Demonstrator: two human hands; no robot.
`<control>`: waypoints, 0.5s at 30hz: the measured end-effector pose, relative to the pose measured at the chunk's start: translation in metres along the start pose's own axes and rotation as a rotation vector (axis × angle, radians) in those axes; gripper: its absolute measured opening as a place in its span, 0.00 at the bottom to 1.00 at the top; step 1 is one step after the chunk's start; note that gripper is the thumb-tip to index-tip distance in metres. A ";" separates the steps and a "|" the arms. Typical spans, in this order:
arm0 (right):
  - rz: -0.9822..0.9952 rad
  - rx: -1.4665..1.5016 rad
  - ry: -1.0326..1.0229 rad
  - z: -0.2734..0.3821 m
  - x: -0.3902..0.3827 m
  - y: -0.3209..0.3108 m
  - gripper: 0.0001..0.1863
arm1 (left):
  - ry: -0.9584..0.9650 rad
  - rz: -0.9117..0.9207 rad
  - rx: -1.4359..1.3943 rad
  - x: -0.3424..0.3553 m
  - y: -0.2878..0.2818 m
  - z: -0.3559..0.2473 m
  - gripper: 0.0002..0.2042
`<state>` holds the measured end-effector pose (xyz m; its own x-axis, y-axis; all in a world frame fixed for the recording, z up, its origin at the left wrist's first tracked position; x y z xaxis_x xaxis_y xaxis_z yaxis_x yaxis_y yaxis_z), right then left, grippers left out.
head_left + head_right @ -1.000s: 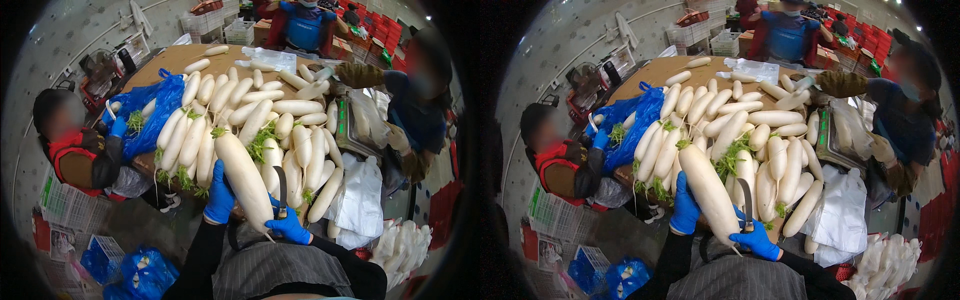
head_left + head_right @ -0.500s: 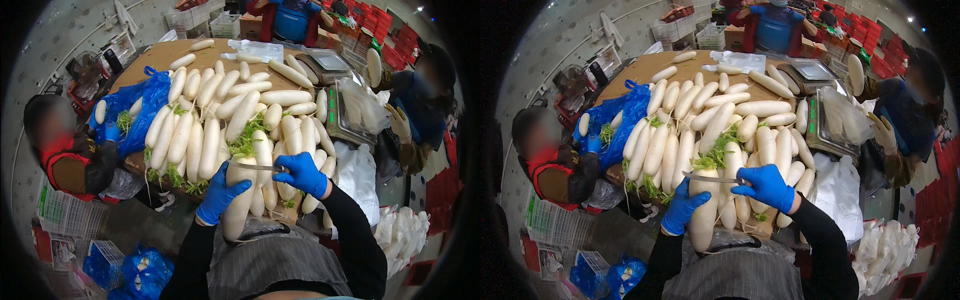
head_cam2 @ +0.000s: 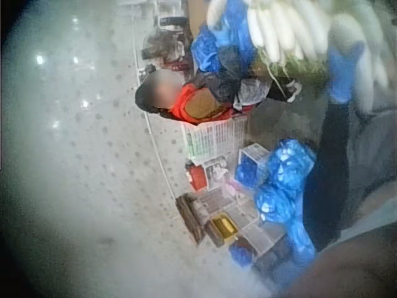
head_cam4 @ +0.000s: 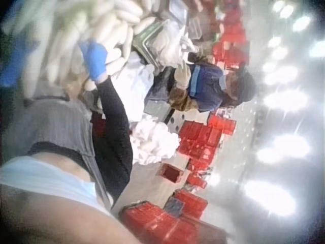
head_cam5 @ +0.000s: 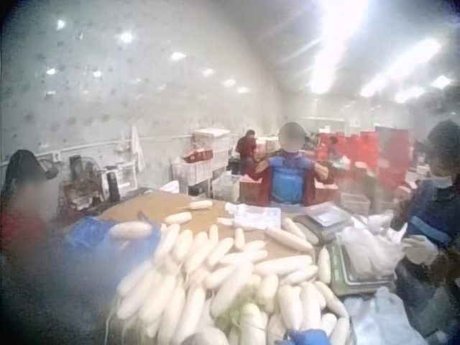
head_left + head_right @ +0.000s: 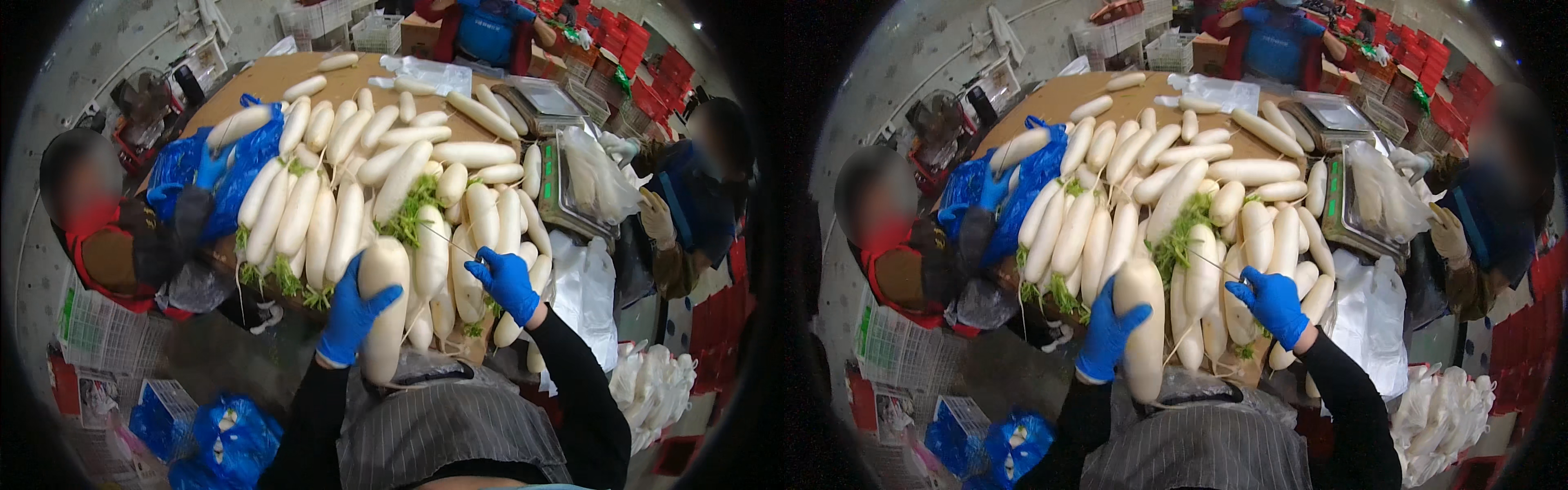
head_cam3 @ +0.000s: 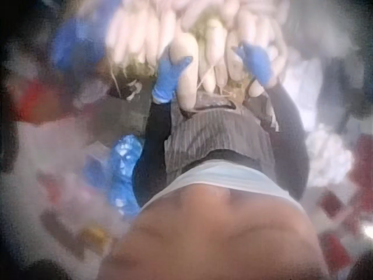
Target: The person trims the green tops and root ends off white radishes using a knife. They handle each radish one at a time, cut the ends, and place the trimmed radishes into a plastic bag on a digital scale.
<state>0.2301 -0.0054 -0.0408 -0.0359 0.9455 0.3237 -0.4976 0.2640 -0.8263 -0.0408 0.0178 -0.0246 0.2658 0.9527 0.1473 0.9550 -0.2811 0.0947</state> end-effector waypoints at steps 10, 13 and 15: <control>0.327 1.052 0.222 0.080 -0.078 0.030 0.49 | -0.128 -0.204 -1.000 0.036 0.001 0.020 0.33; 0.603 1.542 0.545 0.056 -0.096 0.038 0.39 | -0.074 -0.183 -1.071 0.043 -0.011 0.017 0.30; 0.646 1.945 0.687 0.052 -0.105 0.037 0.29 | 0.036 -0.179 -0.963 0.052 -0.015 0.004 0.27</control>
Point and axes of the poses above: each hand's wrist, its own x-axis towards the middle knuckle, its own y-axis out of the palm, z = x × y, the point moved 4 cm from there along x, towards the middle knuckle, and after that the axes turned 3 degrees about -x, right-handed, at the moved point
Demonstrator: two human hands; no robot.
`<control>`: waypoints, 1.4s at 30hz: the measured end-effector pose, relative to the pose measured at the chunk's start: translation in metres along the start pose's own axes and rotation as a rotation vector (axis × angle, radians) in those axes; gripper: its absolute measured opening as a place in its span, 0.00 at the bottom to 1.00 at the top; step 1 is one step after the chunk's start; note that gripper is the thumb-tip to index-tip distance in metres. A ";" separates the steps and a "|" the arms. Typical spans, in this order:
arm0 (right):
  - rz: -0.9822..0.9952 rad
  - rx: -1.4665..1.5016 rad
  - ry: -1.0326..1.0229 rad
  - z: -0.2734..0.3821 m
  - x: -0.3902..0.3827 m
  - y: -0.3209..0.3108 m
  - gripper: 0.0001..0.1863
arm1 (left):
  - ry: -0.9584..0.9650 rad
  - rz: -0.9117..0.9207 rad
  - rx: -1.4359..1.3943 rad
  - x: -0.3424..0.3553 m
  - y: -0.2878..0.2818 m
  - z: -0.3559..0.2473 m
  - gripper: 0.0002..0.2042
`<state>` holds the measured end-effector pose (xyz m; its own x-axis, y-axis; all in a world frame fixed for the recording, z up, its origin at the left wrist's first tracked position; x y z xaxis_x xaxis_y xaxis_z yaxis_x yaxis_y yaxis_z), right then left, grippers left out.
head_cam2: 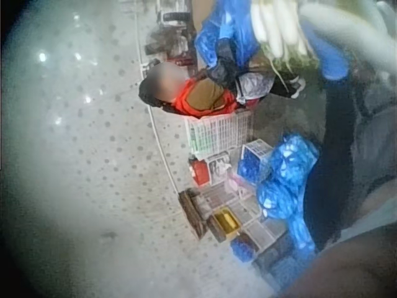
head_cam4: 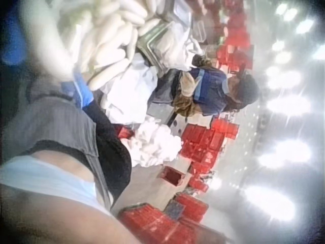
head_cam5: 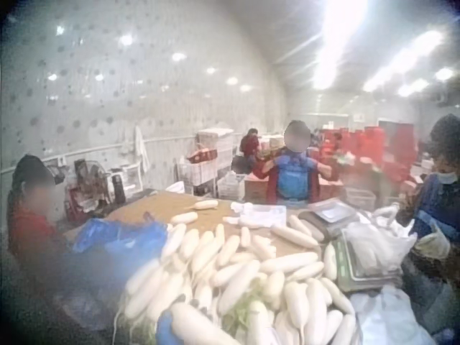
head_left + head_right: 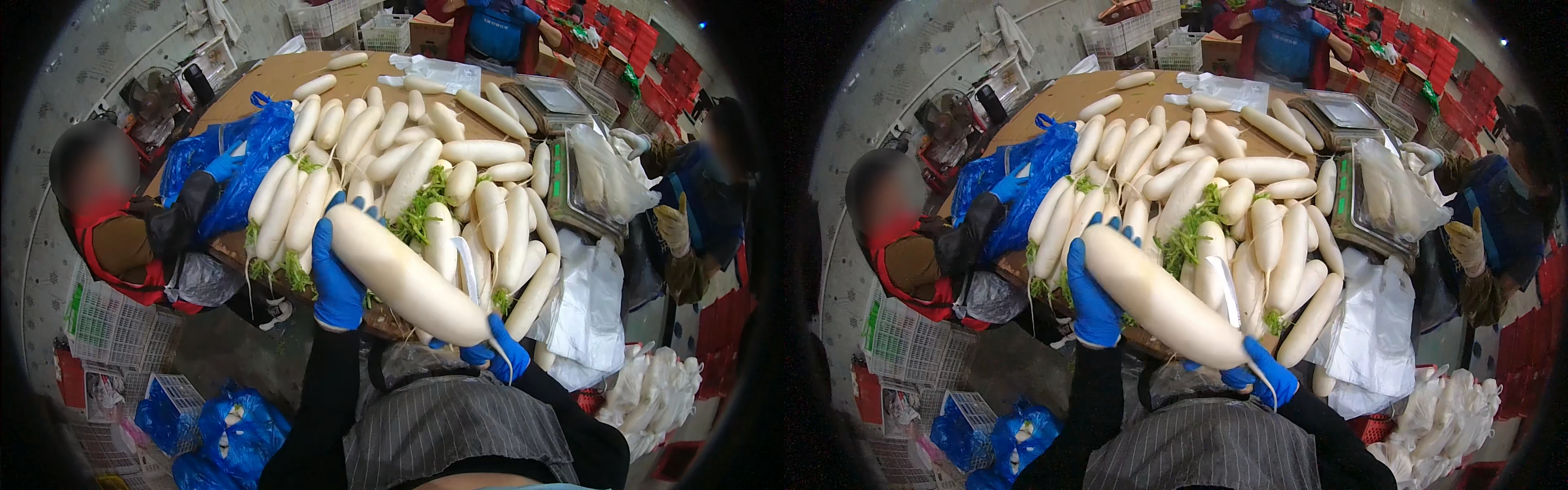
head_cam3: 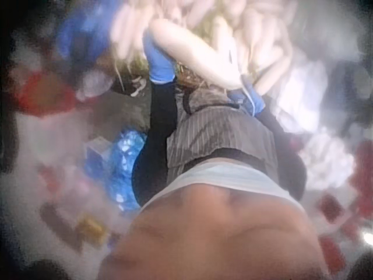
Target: The person trims the green tops and root ends off white radishes using a knife. They handle each radish one at a time, cut the ends, and place the trimmed radishes into a plastic bag on a digital scale.
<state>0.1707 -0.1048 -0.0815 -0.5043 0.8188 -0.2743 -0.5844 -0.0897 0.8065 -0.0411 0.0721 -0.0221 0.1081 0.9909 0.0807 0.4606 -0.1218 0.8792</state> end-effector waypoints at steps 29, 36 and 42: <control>-0.300 -1.180 -0.579 0.002 0.017 0.029 0.42 | -0.113 -0.185 0.042 -0.049 -0.032 0.063 0.38; -0.309 -0.950 -0.515 -0.001 0.015 0.030 0.38 | -0.126 -0.176 0.111 -0.049 -0.029 0.056 0.36; -0.159 -0.442 -0.420 0.004 0.021 0.020 0.30 | -0.144 -0.193 0.157 -0.049 -0.022 0.063 0.38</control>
Point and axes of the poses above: each hand's wrist, its own x-axis towards the middle knuckle, its own y-axis out of the palm, z = x × y, the point moved 4 cm from there along x, towards the middle knuckle, and after that the axes turned 3 degrees about -x, right-handed, at the moved point
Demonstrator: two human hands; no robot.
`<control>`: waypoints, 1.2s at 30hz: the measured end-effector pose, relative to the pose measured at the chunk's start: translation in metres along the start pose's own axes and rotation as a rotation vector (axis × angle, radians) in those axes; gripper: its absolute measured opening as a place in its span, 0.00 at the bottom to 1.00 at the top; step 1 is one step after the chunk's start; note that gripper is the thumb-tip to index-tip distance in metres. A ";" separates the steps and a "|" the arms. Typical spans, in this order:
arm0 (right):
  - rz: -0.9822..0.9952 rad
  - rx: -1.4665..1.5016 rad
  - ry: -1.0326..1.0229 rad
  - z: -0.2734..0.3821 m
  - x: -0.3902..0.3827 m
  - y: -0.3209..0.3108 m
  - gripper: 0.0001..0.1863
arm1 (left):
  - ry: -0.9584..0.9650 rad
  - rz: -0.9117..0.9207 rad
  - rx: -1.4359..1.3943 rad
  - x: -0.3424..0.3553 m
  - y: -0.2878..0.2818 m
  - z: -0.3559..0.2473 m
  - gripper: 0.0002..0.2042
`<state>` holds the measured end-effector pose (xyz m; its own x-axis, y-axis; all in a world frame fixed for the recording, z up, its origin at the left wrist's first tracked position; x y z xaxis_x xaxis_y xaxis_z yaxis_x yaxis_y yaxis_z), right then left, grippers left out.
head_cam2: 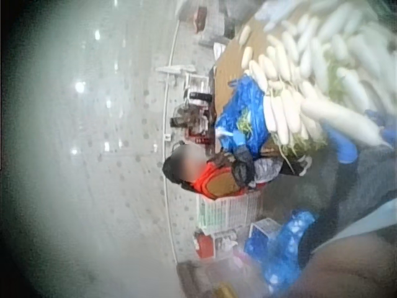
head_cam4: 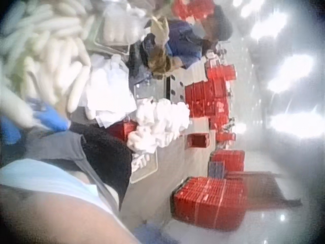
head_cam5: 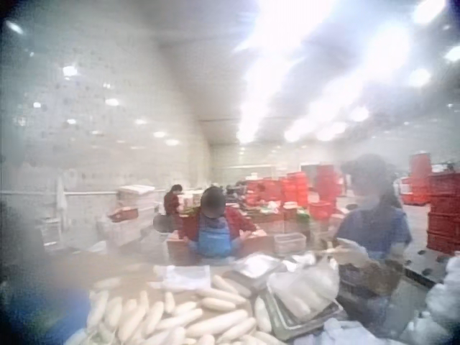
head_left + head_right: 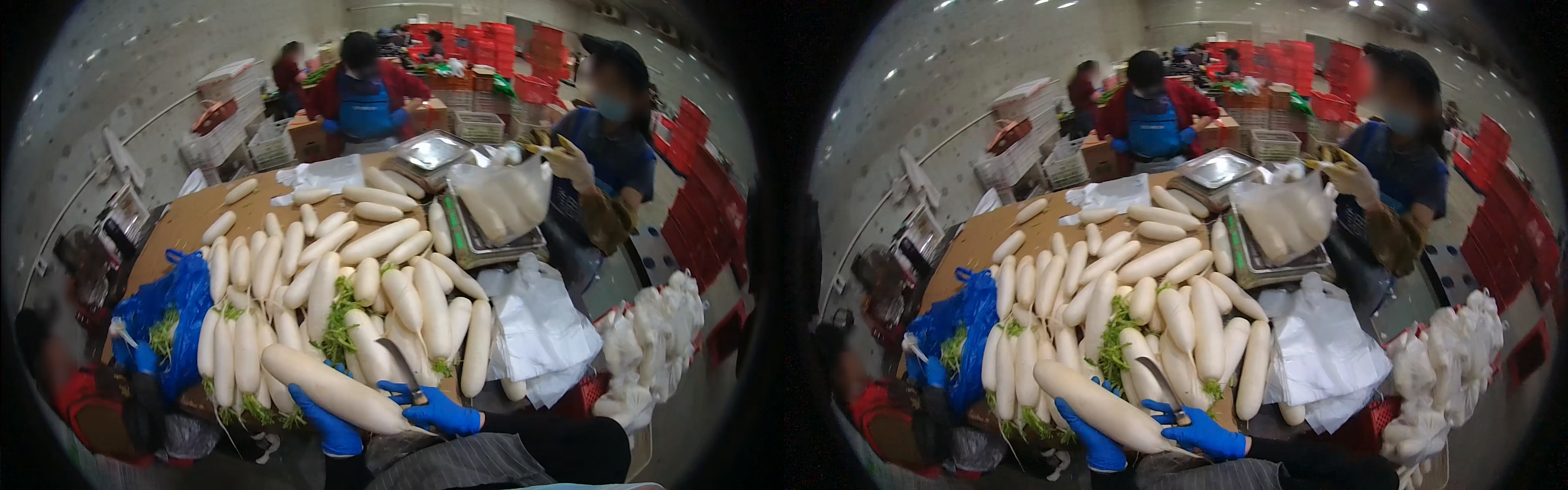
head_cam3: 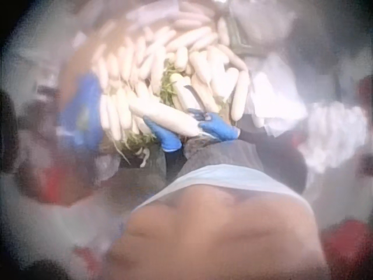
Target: The person trims the green tops and root ends off white radishes using a knife. They handle each radish one at a time, cut the ends, and place the trimmed radishes into a plastic bag on a digital scale.
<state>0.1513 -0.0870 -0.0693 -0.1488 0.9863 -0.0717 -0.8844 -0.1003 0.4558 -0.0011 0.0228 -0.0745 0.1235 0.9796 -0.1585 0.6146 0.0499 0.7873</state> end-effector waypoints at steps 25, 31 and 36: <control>-0.810 0.295 -0.299 0.028 -0.117 -0.091 0.16 | 0.814 -0.003 2.716 0.144 0.000 0.023 0.35; -1.069 0.469 -0.614 0.008 -0.177 -0.130 0.20 | 1.013 0.068 2.527 0.148 -0.027 0.006 0.38; -1.304 0.523 -0.697 0.031 -0.254 -0.161 0.16 | 1.178 0.114 2.480 0.225 -0.135 -0.001 0.37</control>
Point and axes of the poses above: each hand's wrist, its own x-axis towards the middle knuckle, its own y-axis out of the palm, z = x × y, the point moved 4 cm from there along x, towards the middle knuckle, and after that the axes turned 3 degrees about -x, right-handed, at the moved point
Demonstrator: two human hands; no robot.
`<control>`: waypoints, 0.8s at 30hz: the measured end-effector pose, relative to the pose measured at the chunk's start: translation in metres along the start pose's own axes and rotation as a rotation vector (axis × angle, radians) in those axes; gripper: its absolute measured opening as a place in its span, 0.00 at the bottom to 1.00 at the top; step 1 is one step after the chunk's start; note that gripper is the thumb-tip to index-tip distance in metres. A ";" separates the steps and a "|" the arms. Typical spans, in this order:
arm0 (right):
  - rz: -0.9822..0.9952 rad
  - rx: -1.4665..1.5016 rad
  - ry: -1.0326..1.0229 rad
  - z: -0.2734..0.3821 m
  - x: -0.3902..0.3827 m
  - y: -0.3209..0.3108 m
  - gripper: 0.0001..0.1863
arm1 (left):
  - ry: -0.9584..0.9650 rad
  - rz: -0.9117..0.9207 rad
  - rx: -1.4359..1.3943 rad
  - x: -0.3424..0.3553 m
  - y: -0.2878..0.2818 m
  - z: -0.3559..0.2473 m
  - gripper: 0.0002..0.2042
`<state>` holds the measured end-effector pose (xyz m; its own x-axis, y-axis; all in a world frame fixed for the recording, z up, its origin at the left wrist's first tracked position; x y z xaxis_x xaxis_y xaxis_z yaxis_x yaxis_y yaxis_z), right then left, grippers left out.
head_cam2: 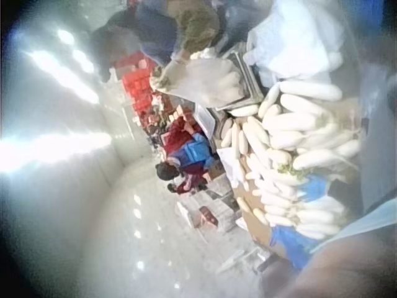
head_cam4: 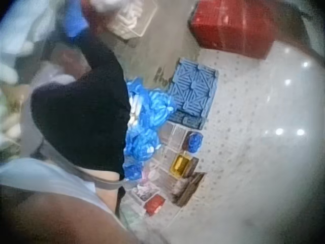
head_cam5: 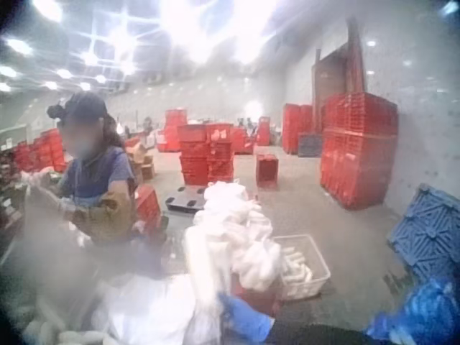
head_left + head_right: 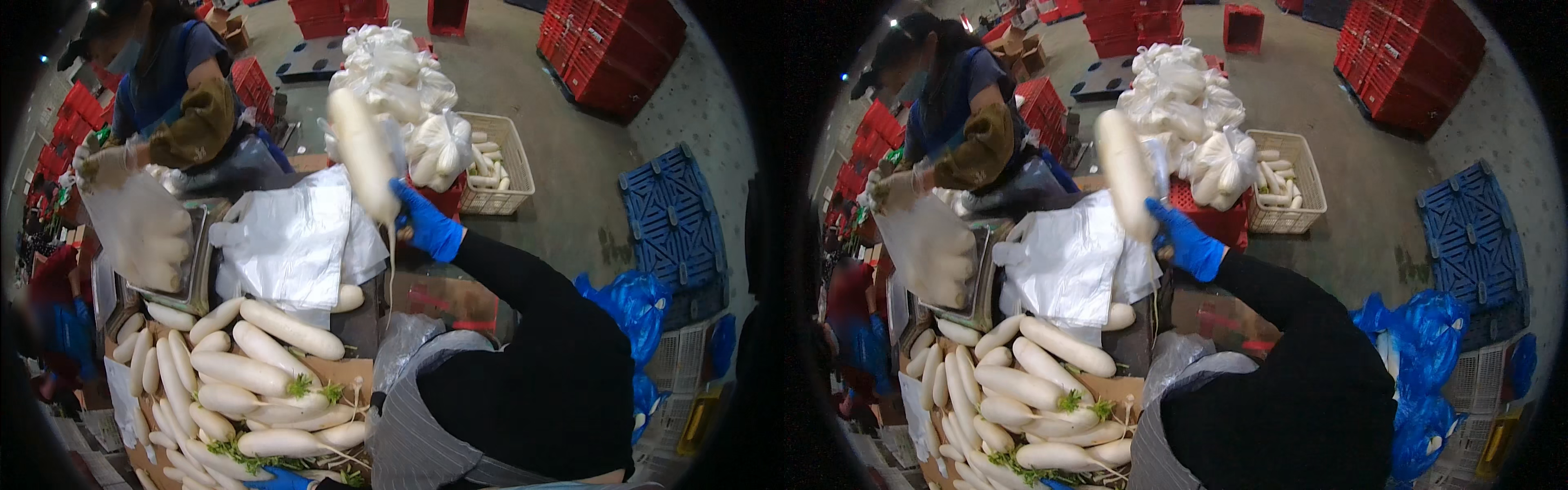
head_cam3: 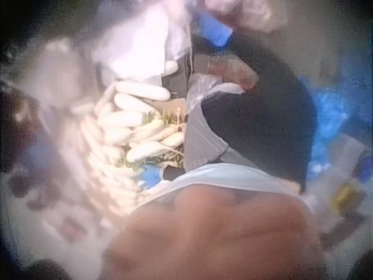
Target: The person trims the green tops and root ends off white radishes using a knife. They handle each radish one at a time, cut the ends, and place the trimmed radishes into a plastic bag on a digital scale.
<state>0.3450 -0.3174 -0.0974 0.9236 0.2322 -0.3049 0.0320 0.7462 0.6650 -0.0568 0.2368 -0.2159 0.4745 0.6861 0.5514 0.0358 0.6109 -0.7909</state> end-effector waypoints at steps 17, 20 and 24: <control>-0.126 -0.551 -0.630 0.038 0.051 0.017 0.11 | 0.026 -0.275 -0.122 0.039 -0.141 -0.074 0.35; 0.150 -0.538 -0.309 -0.041 0.015 0.126 0.16 | 0.033 -0.174 -0.138 0.042 -0.128 -0.071 0.36; 0.582 -0.504 0.044 -0.125 -0.039 0.209 0.12 | -0.150 0.140 -0.117 0.030 -0.105 -0.044 0.36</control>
<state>0.2678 -0.0925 -0.0316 0.7220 0.6911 -0.0349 -0.6419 0.6877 0.3392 -0.0075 0.1760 -0.1274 0.3465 0.8170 0.4609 0.0846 0.4622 -0.8828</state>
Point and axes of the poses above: each hand's wrist, its own x-axis towards the middle knuckle, its own y-axis out of the palm, z = x × y, the point moved 4 cm from there along x, towards the middle knuckle, and after that the axes turned 3 degrees about -x, right-handed, at the moved point
